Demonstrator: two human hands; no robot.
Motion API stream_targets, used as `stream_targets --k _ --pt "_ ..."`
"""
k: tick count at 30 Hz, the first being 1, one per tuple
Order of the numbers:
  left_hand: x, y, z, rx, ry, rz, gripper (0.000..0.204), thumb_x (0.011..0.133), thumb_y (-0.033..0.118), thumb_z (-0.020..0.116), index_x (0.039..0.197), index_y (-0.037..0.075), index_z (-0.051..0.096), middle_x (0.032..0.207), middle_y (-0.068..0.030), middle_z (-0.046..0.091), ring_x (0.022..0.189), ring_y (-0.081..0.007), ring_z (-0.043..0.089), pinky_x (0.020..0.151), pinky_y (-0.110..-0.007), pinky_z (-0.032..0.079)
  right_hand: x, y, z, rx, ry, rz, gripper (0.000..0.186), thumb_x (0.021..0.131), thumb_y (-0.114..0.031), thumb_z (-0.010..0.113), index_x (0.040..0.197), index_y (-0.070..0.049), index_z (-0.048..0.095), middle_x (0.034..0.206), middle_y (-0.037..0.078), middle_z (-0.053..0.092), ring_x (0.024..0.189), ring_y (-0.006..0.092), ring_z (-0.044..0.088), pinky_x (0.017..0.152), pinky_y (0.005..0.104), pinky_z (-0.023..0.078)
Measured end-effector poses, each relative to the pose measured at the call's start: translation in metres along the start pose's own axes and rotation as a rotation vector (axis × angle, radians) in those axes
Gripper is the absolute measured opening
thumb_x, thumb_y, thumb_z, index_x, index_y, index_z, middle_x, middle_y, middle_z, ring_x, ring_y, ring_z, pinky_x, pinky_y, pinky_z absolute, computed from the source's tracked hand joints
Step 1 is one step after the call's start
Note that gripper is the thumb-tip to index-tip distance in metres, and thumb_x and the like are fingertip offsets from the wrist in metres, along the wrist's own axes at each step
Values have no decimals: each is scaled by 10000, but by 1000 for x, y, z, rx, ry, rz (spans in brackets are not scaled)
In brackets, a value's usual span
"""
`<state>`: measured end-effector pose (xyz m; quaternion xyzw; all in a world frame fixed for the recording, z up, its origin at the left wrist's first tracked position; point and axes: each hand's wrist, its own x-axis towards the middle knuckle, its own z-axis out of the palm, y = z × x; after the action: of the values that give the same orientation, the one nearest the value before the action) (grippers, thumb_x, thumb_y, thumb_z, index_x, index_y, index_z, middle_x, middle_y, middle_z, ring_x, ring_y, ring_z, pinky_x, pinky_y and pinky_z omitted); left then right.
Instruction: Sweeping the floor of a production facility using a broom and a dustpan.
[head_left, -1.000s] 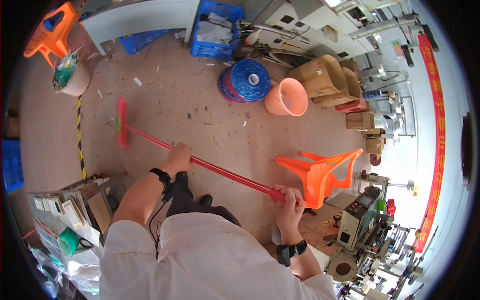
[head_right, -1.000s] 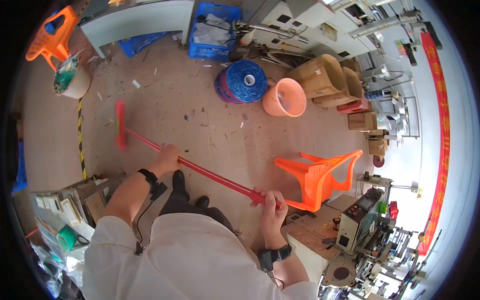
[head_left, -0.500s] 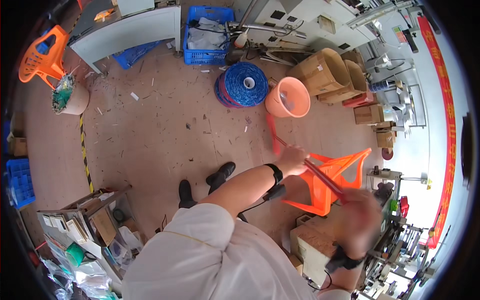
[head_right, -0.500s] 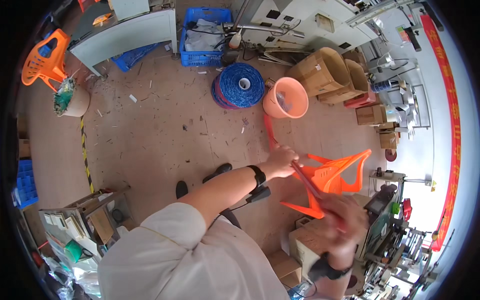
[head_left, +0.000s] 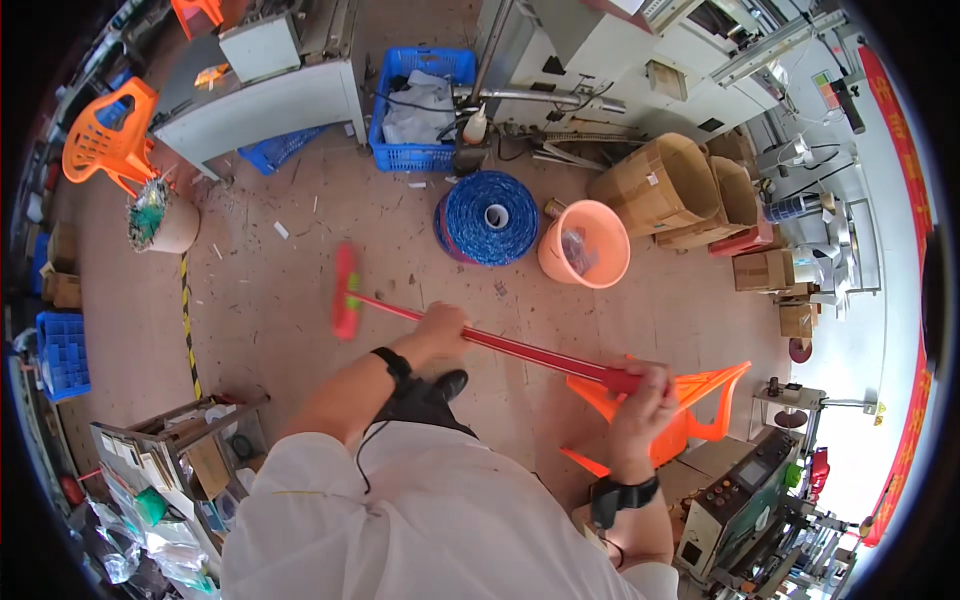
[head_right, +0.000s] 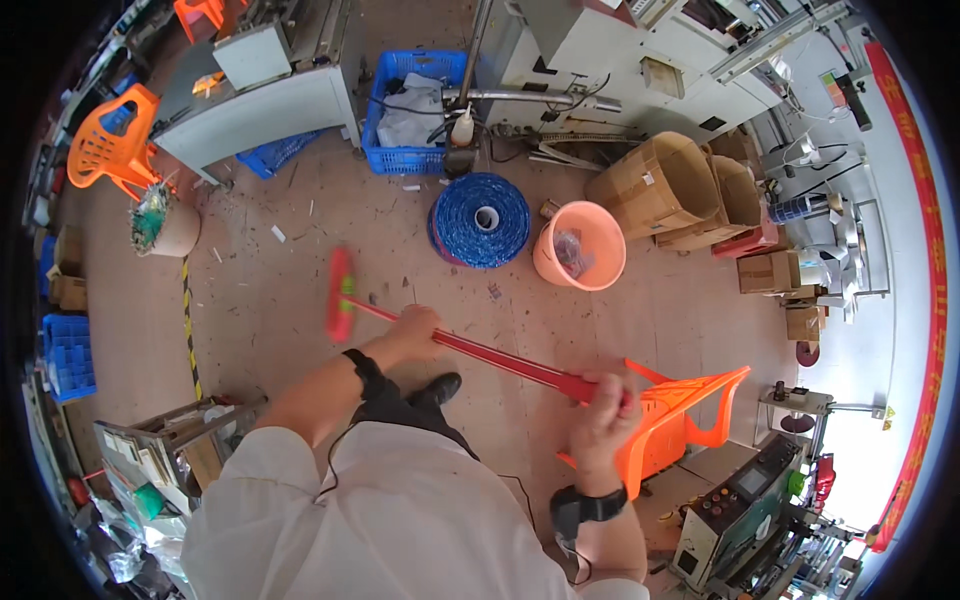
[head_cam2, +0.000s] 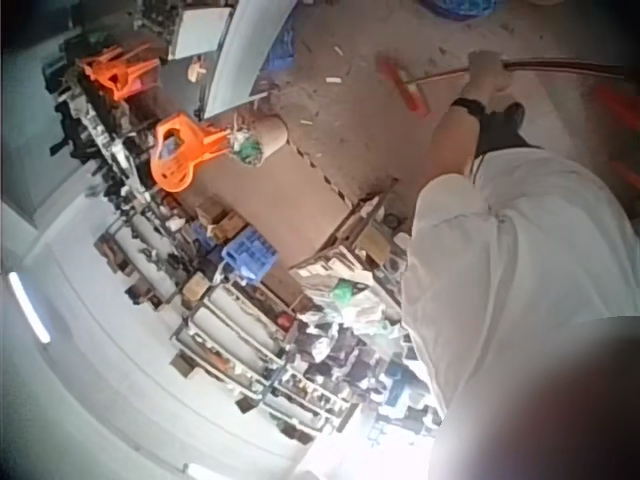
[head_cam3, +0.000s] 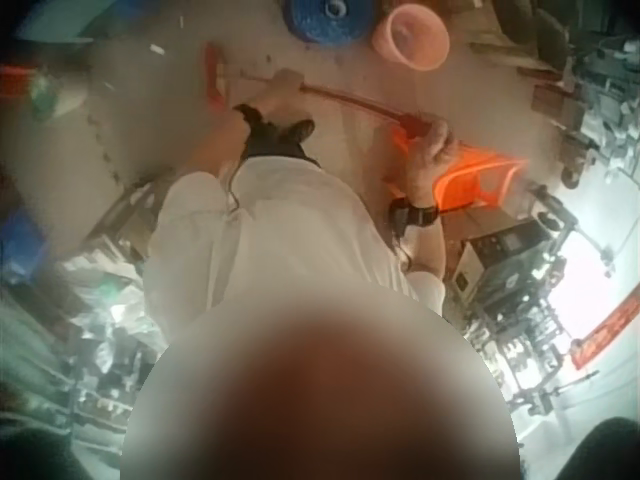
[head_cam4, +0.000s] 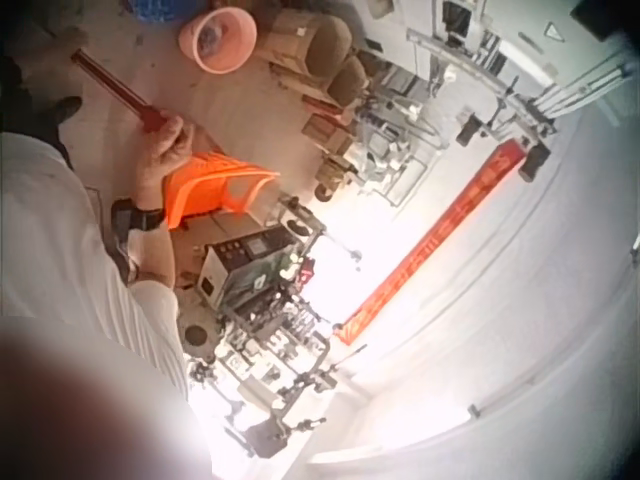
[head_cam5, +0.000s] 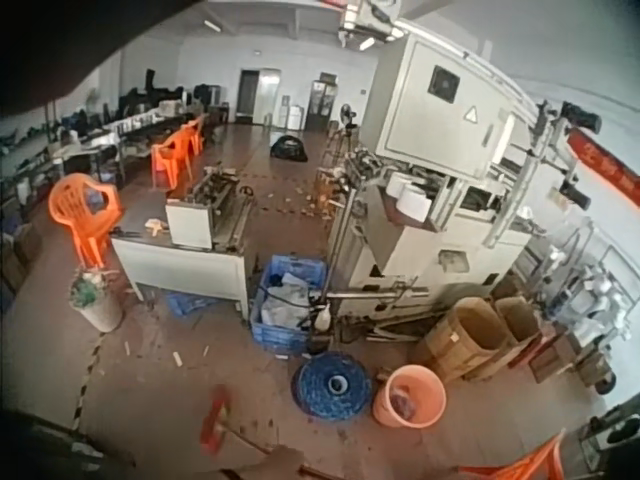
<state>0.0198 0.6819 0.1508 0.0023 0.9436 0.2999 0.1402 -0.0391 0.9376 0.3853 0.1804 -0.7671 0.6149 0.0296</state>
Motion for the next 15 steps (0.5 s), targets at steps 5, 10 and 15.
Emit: stream_targets --k 5,10,15 --pt "15 -22 -44 -140 -36 5 247 704 323 698 796 94 713 727 -168 660 726 -373 649 667 -458 514 14 10 -14 54 42 223 145 952 -90 508 923 17 602 825 139 689 630 141 609 585 274 498" --pt "69 13 -60 -147 65 298 298 685 356 719 801 82 716 736 -164 671 746 -385 661 708 -480 526 18 -31 -62 -217 -10 46 205 941 -119 517 814 6 618 830 124 675 569 135 590 538 238 459" --pt "113 3 -60 -12 -177 475 270 692 337 713 792 87 731 747 -148 678 804 -366 667 790 -511 499 -44 -36 -11 -332 352 124 314 954 -278 581 901 27 639 775 130 681 539 146 574 453 257 450"
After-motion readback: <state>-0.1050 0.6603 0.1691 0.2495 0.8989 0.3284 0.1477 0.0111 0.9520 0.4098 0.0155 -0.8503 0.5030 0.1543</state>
